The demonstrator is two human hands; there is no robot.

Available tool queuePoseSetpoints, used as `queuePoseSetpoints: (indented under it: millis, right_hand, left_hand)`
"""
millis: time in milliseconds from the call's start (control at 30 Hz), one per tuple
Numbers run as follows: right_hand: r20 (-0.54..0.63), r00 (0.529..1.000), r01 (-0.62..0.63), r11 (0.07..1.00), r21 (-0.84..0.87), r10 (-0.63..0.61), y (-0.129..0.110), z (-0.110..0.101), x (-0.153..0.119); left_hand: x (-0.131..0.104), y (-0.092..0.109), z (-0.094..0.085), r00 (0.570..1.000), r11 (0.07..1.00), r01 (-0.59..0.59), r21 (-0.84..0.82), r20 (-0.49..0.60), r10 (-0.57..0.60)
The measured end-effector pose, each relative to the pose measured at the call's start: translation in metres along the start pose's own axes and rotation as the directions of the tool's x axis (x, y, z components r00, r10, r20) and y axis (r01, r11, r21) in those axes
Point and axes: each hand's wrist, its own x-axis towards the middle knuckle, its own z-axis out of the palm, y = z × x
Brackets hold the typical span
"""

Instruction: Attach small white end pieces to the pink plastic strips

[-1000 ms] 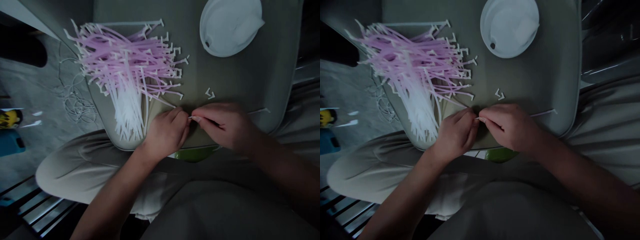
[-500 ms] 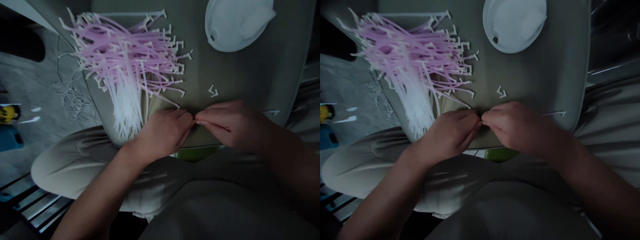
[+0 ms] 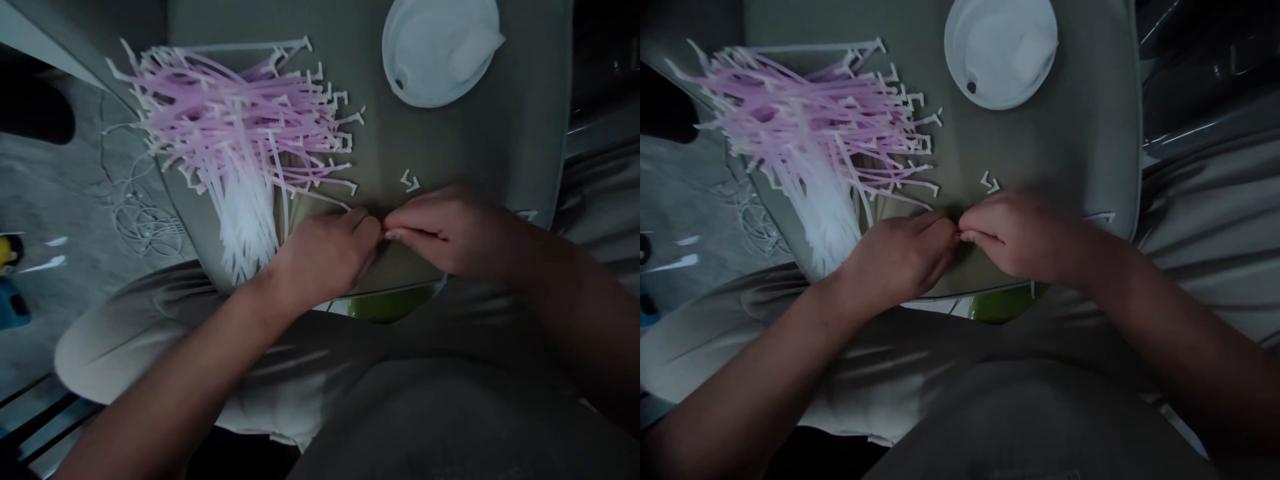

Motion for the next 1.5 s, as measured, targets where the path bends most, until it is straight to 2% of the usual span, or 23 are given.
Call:
queuePoseSetpoints:
  millis: [300, 700, 967, 1267, 1500]
  right_hand:
    - [-0.132, 0.975, -0.159, 0.974, 0.162, 0.180, -0.008, 0.002, -0.004]
    - [-0.225, 0.951, -0.159, 0.962, 0.224, 0.210, -0.006, 0.011, -0.005]
    - [-0.246, 0.949, -0.142, 0.963, 0.228, 0.198, -0.006, 0.010, -0.003]
    - [-0.197, 0.957, -0.171, 0.964, 0.204, 0.211, -0.008, 0.008, -0.001]
    - [-0.188, 0.945, -0.208, 0.935, 0.287, 0.268, -0.008, 0.008, -0.002]
  left_hand:
    - [-0.005, 0.000, 0.000, 0.996, 0.994, 0.037, -0.106, -0.075, -0.045]
    - [-0.002, 0.003, 0.006, 0.985, 0.977, 0.104, -0.187, -0.115, -0.127]
    - [0.002, -0.002, 0.004, 0.990, 0.979, 0.088, -0.181, -0.096, -0.107]
    - [0.002, -0.002, 0.007, 0.990, 0.989, 0.061, -0.138, -0.120, -0.078]
    - [0.001, -0.001, 0.007, 0.985, 0.986, 0.073, -0.149, -0.142, -0.095]
